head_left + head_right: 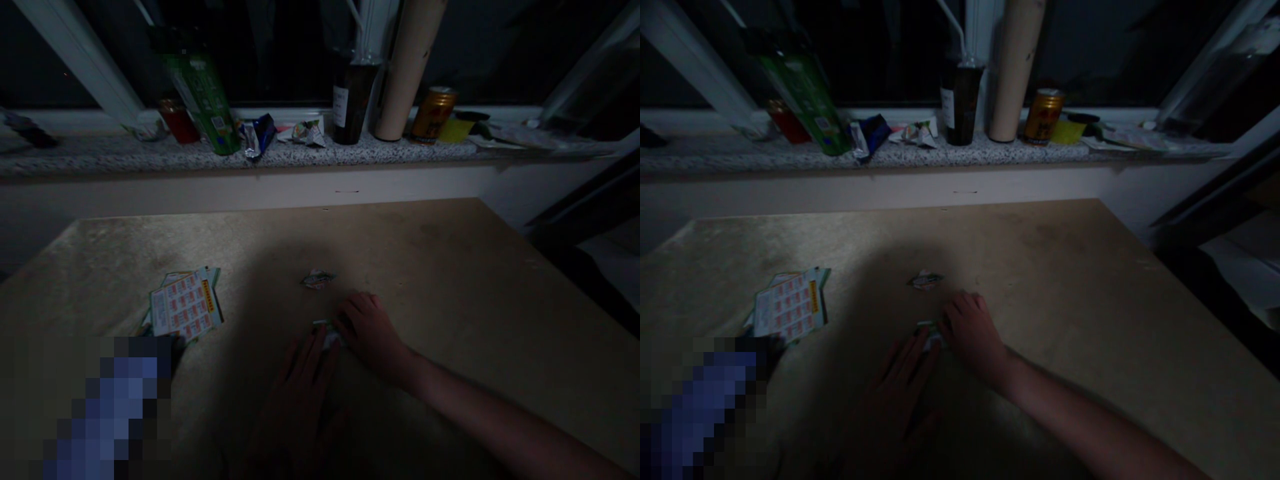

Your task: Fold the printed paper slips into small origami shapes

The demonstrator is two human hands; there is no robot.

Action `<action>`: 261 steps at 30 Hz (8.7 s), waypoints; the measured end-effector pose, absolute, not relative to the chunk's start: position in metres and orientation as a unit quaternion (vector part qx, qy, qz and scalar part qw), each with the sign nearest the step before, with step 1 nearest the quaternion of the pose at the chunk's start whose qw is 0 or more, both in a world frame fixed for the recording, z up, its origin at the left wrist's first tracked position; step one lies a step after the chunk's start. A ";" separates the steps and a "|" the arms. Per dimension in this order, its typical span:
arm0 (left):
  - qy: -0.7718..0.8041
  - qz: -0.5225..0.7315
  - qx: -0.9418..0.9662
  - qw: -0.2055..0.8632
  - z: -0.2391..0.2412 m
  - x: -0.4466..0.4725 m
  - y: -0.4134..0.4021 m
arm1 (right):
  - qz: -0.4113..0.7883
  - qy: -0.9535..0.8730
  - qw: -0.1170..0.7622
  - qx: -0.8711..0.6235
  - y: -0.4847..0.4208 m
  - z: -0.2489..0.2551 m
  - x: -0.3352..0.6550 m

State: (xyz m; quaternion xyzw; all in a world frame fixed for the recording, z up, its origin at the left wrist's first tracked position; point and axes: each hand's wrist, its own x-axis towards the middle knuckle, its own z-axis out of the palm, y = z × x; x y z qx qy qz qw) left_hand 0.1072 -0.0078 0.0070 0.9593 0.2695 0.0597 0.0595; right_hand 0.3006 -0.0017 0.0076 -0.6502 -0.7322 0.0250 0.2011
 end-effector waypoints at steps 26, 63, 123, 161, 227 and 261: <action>0.277 0.065 0.957 0.062 0.011 0.108 -0.004 | -0.041 -0.746 0.168 -0.644 -0.001 0.002 0.300; 0.271 0.060 0.957 0.081 0.014 0.112 -0.002 | -0.082 -0.830 0.140 -0.534 -0.063 0.012 0.304; 0.234 0.019 0.968 0.092 0.021 0.108 0.010 | -0.021 -0.812 0.189 -0.552 -0.071 0.005 0.303; 0.282 0.065 0.957 -0.026 0.000 0.098 -0.012 | -0.022 -0.807 0.193 -0.557 -0.067 0.005 0.303; 0.234 0.128 0.962 -0.065 -0.009 0.095 -0.005 | 0.010 -0.810 0.138 -0.569 -0.066 0.007 0.304; 0.264 0.105 0.959 -0.018 -0.010 0.095 -0.009 | -0.072 -0.766 0.236 -0.593 -0.067 0.011 0.306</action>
